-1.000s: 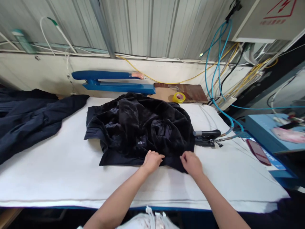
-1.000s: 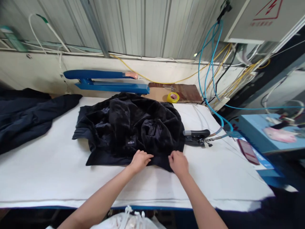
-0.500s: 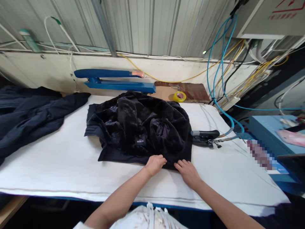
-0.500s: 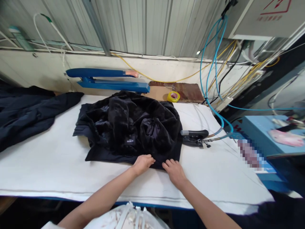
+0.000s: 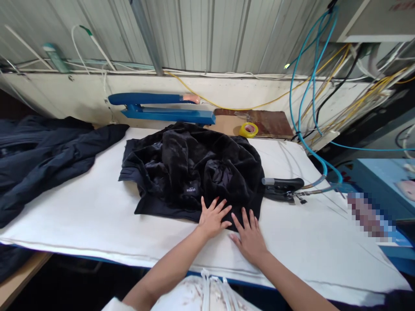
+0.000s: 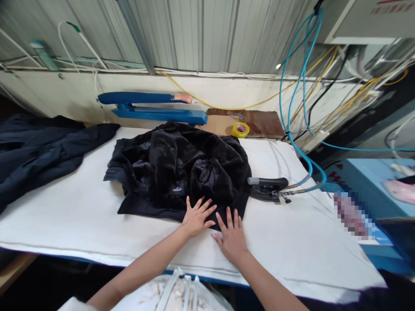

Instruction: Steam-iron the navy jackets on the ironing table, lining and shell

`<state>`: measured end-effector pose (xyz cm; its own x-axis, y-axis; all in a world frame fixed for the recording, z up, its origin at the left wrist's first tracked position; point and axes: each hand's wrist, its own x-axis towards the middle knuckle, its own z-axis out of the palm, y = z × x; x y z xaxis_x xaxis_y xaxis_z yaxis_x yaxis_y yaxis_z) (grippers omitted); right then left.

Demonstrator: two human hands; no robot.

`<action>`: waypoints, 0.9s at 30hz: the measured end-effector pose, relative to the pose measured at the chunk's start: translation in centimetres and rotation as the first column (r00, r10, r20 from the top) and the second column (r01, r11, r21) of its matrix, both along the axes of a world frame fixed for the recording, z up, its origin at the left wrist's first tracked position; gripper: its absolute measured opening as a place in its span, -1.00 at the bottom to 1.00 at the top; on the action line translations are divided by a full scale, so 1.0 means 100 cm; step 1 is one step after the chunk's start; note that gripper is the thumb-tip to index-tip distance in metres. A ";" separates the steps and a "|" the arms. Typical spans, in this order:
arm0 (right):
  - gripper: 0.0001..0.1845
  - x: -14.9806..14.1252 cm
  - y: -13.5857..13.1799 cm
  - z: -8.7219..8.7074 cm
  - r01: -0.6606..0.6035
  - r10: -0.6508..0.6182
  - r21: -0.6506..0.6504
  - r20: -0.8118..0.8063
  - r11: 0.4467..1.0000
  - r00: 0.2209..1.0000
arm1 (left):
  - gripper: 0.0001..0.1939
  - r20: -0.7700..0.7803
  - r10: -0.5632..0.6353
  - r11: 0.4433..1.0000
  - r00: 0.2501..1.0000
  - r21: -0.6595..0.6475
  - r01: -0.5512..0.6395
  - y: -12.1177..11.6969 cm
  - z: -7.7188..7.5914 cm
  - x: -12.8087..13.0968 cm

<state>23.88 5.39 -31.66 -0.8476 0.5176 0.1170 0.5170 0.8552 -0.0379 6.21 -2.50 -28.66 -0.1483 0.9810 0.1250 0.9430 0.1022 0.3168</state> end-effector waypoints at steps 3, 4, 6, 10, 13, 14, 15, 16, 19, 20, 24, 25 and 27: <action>-0.37 0.001 -0.001 0.006 -0.007 0.009 -0.047 0.049 0.999 0.999 | -0.39 0.020 0.048 0.999 0.999 -0.023 -0.048 0.002 0.002 0.004; -0.37 0.000 0.002 0.011 -0.011 0.017 -0.074 0.079 0.997 0.997 | -0.39 0.026 0.060 0.998 0.998 -0.026 -0.059 0.003 0.002 0.005; -0.40 -0.003 0.019 0.027 -0.012 0.027 -0.120 0.124 0.993 0.992 | -0.37 0.032 0.077 0.997 0.997 -0.023 -0.076 0.004 0.001 0.006; -0.45 0.002 0.102 0.077 0.081 -0.081 0.015 0.071 0.997 0.994 | -0.35 0.031 0.069 0.998 0.997 -0.006 -0.069 0.005 -0.003 0.007; -0.28 0.015 0.177 0.110 0.213 -0.226 0.102 0.140 0.972 0.964 | -0.35 0.020 0.065 0.998 0.998 -0.014 -0.065 0.005 -0.003 0.007; -0.23 0.019 0.197 0.117 0.219 -0.230 0.076 0.203 0.973 0.952 | -0.34 0.016 0.067 0.998 0.998 -0.023 -0.066 0.005 -0.003 0.007; -0.19 0.022 0.212 0.121 0.216 -0.219 0.042 0.261 0.976 0.940 | -0.34 0.013 0.070 0.997 0.997 -0.034 -0.069 0.006 -0.002 0.008; -0.19 0.023 0.222 0.124 0.208 -0.198 0.003 0.313 0.978 0.929 | -0.34 0.011 0.073 0.996 0.997 -0.046 -0.072 0.006 0.000 0.008; -0.26 0.020 0.226 0.123 0.209 -0.145 -0.108 0.424 0.972 0.894 | -0.34 0.014 0.079 0.994 0.997 -0.073 -0.078 0.006 0.003 0.008; -0.28 0.019 0.221 0.120 0.223 -0.133 -0.154 0.447 0.963 0.885 | -0.35 0.017 0.080 0.994 0.997 -0.072 -0.078 0.006 0.004 0.008; -0.30 0.029 0.198 0.108 0.326 -0.162 -0.333 0.436 0.885 0.885 | -0.35 0.000 0.073 0.997 0.997 -0.038 -0.073 0.005 0.004 0.007; -0.29 0.036 0.195 0.107 0.374 -0.205 -0.353 0.433 0.857 0.878 | -0.35 -0.008 0.075 0.997 0.997 -0.036 -0.075 0.005 0.003 0.006; -0.26 0.052 0.191 0.110 0.494 -0.308 -0.352 0.467 0.795 0.829 | -0.32 -0.015 0.075 0.996 0.997 -0.043 -0.076 0.005 0.002 0.005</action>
<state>29.05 24.53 -20.63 -0.4776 0.7335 -0.4836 0.8607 0.5010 -0.0902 6.75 -2.03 -28.49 -0.2207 0.9716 0.0851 0.9363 0.1866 0.2976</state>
